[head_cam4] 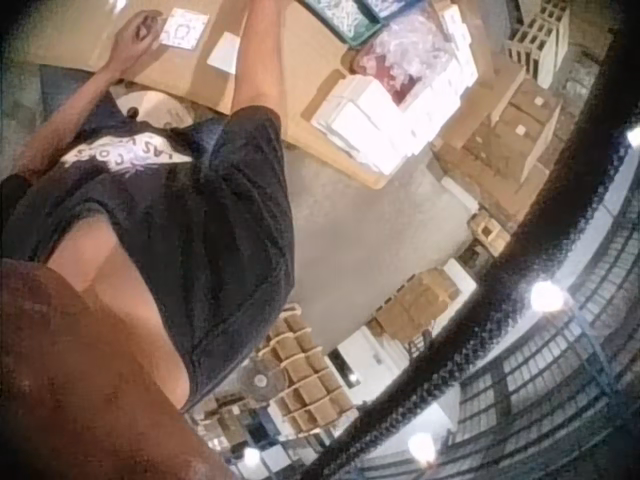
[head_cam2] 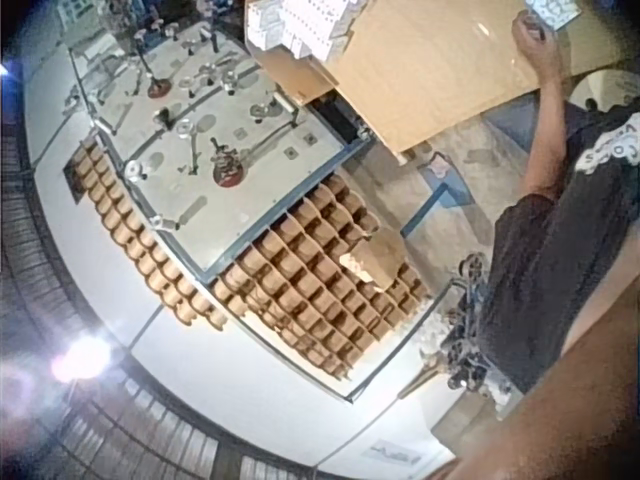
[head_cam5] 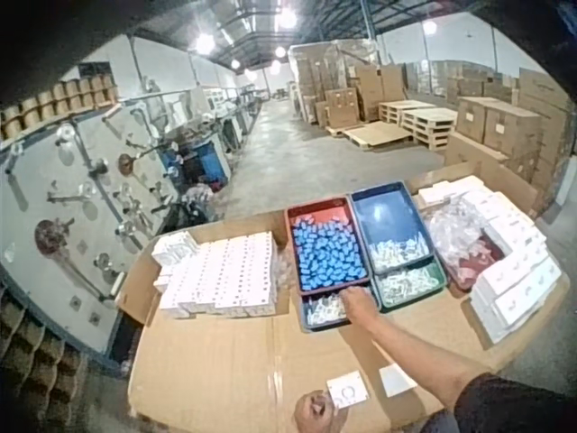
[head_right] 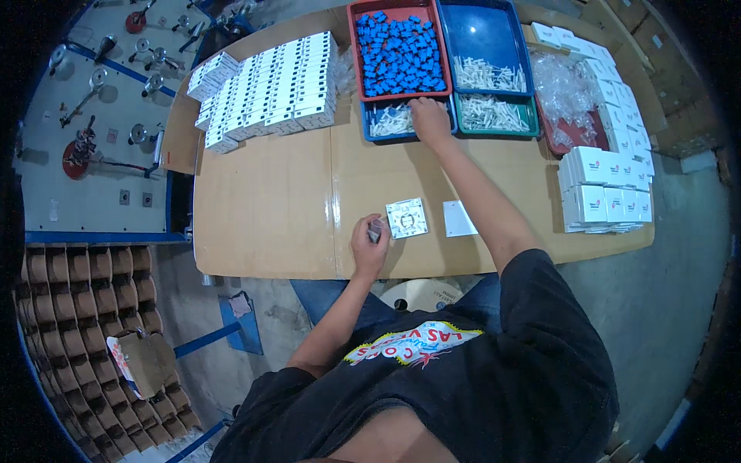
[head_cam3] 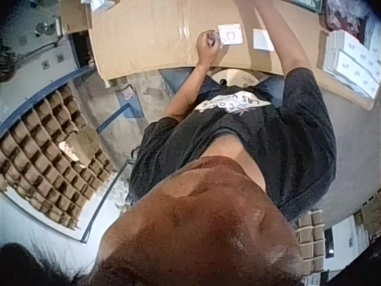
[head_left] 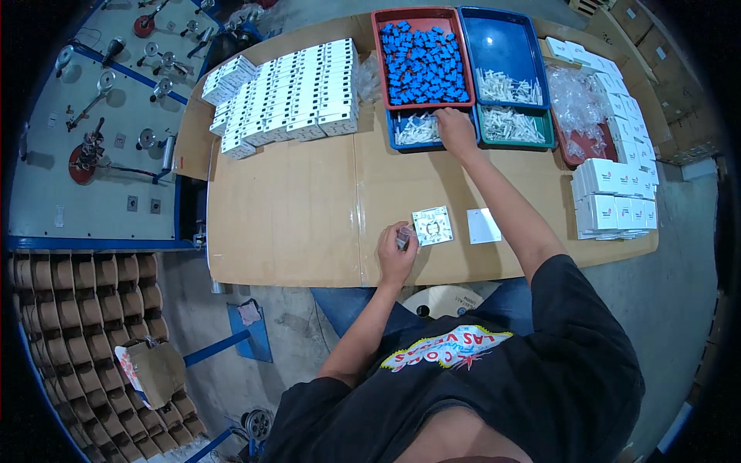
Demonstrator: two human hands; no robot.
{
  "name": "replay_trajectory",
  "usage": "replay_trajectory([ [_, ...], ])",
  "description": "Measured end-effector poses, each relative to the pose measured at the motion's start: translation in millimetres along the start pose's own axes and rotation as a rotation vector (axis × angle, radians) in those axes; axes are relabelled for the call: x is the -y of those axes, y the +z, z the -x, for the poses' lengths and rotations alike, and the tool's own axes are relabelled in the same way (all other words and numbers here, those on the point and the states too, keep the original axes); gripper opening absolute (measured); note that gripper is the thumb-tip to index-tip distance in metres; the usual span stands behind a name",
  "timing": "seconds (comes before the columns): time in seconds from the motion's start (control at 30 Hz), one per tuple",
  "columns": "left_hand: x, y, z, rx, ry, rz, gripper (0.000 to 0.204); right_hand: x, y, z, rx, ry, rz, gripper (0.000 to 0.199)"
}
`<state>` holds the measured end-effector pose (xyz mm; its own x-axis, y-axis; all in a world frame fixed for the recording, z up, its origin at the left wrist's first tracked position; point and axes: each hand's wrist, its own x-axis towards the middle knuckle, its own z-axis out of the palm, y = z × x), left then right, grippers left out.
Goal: The person sits at a table in a warehouse and packs small white plastic components into clear plastic bags. They place the bags into small white cardboard boxes, fold the flaps to close them, and stack the finished boxes on the table. The person repeats this process for multiple units.
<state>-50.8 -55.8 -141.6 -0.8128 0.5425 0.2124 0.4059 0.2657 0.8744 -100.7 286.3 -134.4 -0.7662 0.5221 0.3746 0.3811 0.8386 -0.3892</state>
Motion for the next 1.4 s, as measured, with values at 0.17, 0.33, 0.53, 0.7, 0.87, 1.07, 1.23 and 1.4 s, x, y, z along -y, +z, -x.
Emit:
replay_trajectory([
  [0.17,4.5,-2.5,0.6,-0.011,0.035,-0.035,0.028,26.3,-0.6,-0.8,0.044,0.064,0.138,0.021],
  [0.33,3.6,-1.7,-0.1,-0.008,0.047,-0.034,0.031,24.7,6.0,-2.6,-0.007,0.114,0.107,0.019],
  [0.53,-0.5,-4.6,-7.2,-0.084,0.196,-0.101,0.038,19.4,-8.8,-3.7,-0.253,0.013,-0.186,0.018],
  [0.7,7.7,-5.0,0.7,-0.088,0.136,-0.099,0.049,54.3,-56.3,52.9,-0.022,0.129,-0.529,0.022],
  [0.87,7.5,-5.1,1.4,-0.108,0.076,-0.069,0.05,92.0,-73.3,152.6,0.246,0.373,-0.881,0.016],
  [1.07,6.7,-6.6,-1.1,-0.081,0.171,-0.105,0.045,127.2,-93.5,191.7,0.252,0.301,-0.778,0.014],
  [1.23,3.3,-6.3,-1.6,-0.1,0.208,-0.106,0.043,143.9,-100.8,181.7,0.237,0.194,-0.632,0.014],
  [1.4,4.3,-5.9,-2.1,-0.122,0.21,-0.089,0.044,146.4,-93.6,172.1,0.266,0.105,-0.579,0.016],
])
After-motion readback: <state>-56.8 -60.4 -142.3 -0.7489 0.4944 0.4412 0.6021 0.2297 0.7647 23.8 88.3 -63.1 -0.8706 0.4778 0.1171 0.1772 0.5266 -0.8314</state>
